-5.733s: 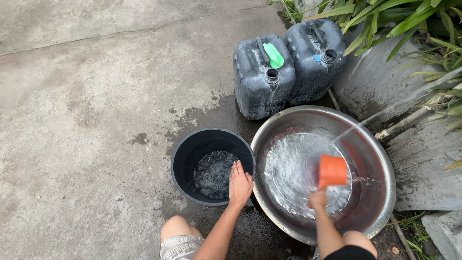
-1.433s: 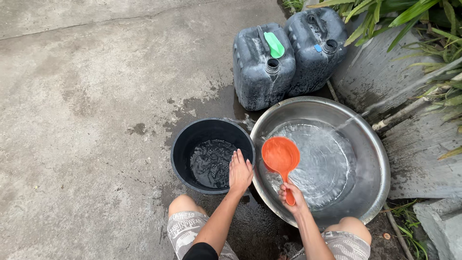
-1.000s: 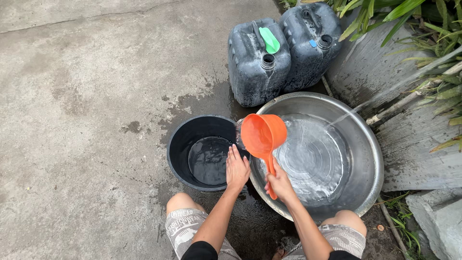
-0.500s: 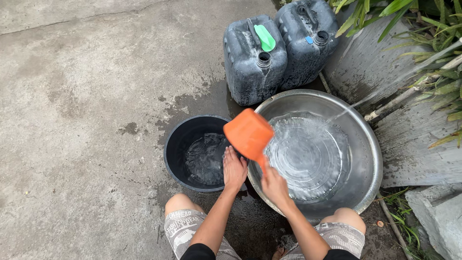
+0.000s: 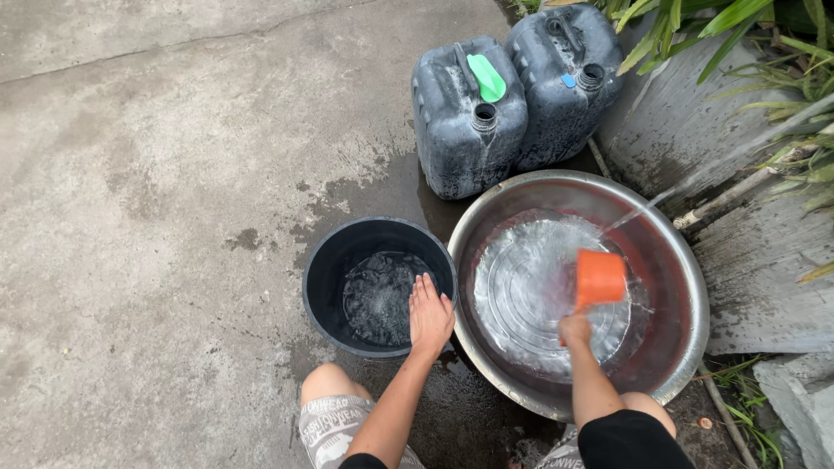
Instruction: The person scoops water from a basin into a bucket using a plastic dipper, then carries the bucket through a garden to water several potted plants and a large leafy plant by hand with the dipper.
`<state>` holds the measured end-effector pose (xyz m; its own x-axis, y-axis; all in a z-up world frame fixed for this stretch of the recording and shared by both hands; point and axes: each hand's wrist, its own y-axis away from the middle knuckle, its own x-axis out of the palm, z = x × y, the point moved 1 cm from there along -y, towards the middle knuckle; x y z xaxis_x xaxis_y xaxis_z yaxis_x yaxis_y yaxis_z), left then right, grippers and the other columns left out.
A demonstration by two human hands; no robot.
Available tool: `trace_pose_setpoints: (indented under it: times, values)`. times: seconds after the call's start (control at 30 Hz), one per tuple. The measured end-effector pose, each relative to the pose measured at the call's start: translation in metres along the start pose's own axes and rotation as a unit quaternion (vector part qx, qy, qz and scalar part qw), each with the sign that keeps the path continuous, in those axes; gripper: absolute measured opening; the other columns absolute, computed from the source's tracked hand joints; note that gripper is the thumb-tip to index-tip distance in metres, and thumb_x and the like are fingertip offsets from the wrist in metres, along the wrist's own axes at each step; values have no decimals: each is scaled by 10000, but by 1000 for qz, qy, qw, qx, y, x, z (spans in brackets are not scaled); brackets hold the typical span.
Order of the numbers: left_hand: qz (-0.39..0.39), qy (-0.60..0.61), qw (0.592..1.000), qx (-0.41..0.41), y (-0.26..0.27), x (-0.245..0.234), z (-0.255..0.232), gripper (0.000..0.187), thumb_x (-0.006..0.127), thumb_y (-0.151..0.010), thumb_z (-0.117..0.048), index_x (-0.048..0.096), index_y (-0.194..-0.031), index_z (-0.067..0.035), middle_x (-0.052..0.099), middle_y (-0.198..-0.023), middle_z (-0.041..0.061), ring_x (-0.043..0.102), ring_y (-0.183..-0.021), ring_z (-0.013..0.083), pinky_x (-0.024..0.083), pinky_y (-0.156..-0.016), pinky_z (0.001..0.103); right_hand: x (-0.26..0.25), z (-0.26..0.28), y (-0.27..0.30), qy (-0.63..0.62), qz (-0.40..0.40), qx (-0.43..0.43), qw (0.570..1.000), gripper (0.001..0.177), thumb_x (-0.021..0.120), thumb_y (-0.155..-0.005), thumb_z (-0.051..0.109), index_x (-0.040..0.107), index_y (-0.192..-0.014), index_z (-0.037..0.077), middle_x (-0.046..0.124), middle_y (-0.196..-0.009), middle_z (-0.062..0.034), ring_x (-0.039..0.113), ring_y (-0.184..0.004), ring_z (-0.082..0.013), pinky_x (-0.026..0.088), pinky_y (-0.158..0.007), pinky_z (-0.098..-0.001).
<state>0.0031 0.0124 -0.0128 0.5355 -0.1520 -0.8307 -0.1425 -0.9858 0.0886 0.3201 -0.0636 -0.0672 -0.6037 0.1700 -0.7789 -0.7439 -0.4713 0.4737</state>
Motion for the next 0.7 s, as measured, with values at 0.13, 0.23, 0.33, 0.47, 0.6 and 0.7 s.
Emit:
trace_pose_setpoints:
  times: [0.13, 0.23, 0.33, 0.47, 0.6, 0.7]
  values:
    - [2, -3, 1000, 2, 0, 1, 0, 680, 427, -994, -258, 228, -1539, 97, 276, -1594, 319, 313, -1478, 414, 228, -1217, 487, 56, 23, 32, -126, 103, -69, 984, 640, 478, -955, 131, 335, -1560, 279, 679, -718, -169, 680, -520, -305, 554, -448, -449]
    - [2, -4, 1000, 2, 0, 2, 2, 665, 418, -1010, -257, 241, -1544, 97, 294, -1594, 319, 332, -1481, 411, 240, -1226, 485, 84, 28, 57, -266, 205, -27, 942, 640, 468, -943, 80, 335, -1511, 342, 584, -674, -99, 590, -484, -242, 502, -414, -413]
    - [-3, -1, 1000, 1, -1, 3, 1, 667, 431, -995, -250, 245, -1539, 88, 290, -1589, 318, 326, -1468, 420, 236, -1213, 490, 80, 32, 56, -432, 321, 16, 843, 549, 490, -904, 14, 410, -1384, 269, 510, -680, -39, 518, -505, -179, 470, -422, -347]
    - [-6, 7, 1000, -3, -1, 4, 3, 673, 452, -987, -259, 257, -1531, 85, 303, -1589, 312, 343, -1465, 417, 254, -1212, 488, 76, 31, 62, -571, 454, 69, 681, 273, 551, -953, 43, 438, -1185, 132, 544, -741, -28, 539, -593, -139, 466, -485, -279]
    - [-7, 31, 999, -5, -1, 3, 4, 679, 453, -988, -244, 234, -1539, 86, 300, -1584, 317, 341, -1464, 419, 252, -1210, 489, 54, 25, 80, -635, 475, 41, 609, 315, 552, -948, 68, 469, -1241, 150, 551, -741, -34, 540, -578, -129, 451, -466, -255]
    - [-21, 36, 999, 11, 1, 1, 4, 671, 447, -1003, -240, 219, -1549, 78, 301, -1588, 320, 345, -1463, 425, 259, -1213, 485, 22, 41, 102, -586, 459, -31, 667, 505, 534, -933, 62, 454, -1420, 168, 554, -738, -25, 545, -563, -134, 473, -466, -267]
